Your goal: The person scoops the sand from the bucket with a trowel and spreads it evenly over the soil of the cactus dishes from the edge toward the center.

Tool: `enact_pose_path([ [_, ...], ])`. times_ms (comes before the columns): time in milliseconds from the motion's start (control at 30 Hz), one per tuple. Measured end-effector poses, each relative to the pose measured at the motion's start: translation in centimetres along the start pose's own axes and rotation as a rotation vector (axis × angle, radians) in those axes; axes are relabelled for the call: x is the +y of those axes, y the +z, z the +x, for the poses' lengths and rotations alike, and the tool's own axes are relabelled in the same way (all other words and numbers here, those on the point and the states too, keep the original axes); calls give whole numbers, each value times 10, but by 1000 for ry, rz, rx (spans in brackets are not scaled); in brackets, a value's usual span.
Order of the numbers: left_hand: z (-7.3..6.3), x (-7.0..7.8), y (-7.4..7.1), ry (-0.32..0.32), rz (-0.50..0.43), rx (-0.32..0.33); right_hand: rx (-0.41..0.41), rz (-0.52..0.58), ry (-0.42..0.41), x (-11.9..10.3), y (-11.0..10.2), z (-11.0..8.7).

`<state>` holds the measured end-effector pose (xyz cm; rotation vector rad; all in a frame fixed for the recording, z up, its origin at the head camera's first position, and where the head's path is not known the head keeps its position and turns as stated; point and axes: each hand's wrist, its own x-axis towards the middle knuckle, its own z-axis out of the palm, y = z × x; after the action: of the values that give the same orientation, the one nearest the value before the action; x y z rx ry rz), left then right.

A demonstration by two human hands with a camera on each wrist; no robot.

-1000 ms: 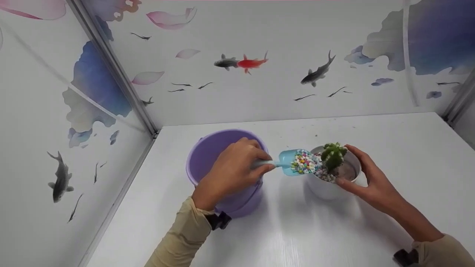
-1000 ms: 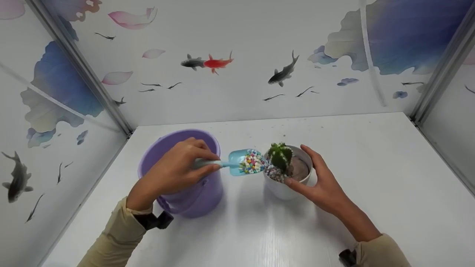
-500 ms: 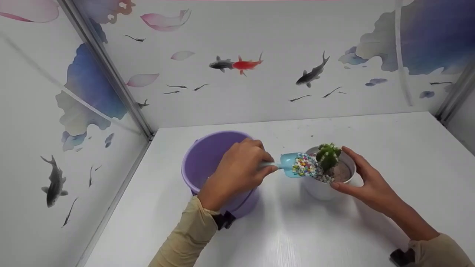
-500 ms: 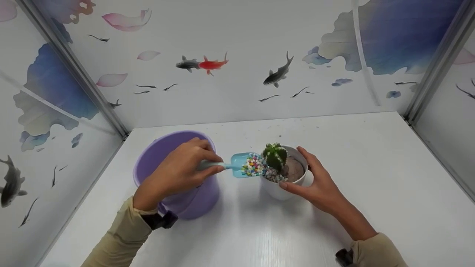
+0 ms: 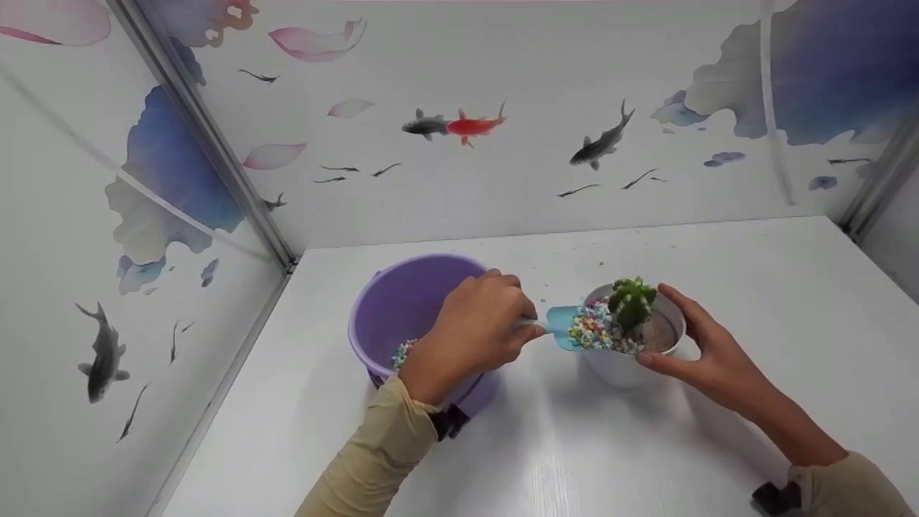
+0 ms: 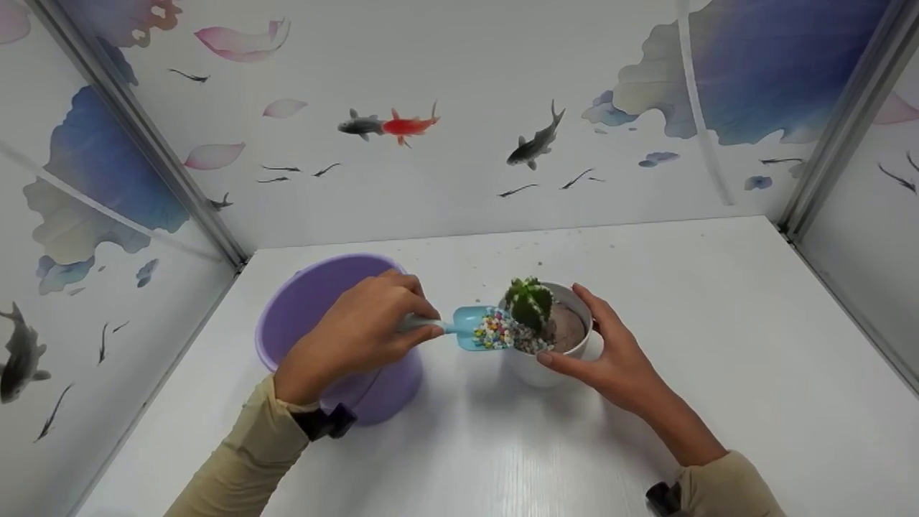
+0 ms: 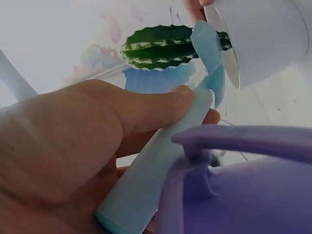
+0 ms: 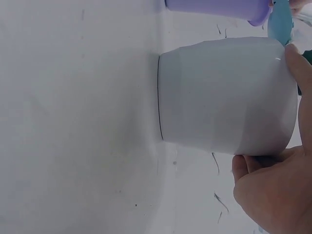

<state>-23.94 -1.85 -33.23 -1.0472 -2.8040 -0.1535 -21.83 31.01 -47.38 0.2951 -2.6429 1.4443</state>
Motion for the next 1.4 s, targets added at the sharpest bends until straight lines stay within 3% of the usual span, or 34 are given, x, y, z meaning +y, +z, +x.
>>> enact_pose_path([
  [300,4,6,-1,-14,56,-37,10,26,9,1,3,-1],
  [733,5,11,0,0,83,-9,41,43,0,-2,8,-4],
  [1033,3,11,1,6,60,-15,-11,21,-39,4,7,-5],
  [1400,3,17,-3,20,77,-62,52,-14,-68,-1,16,-5],
])
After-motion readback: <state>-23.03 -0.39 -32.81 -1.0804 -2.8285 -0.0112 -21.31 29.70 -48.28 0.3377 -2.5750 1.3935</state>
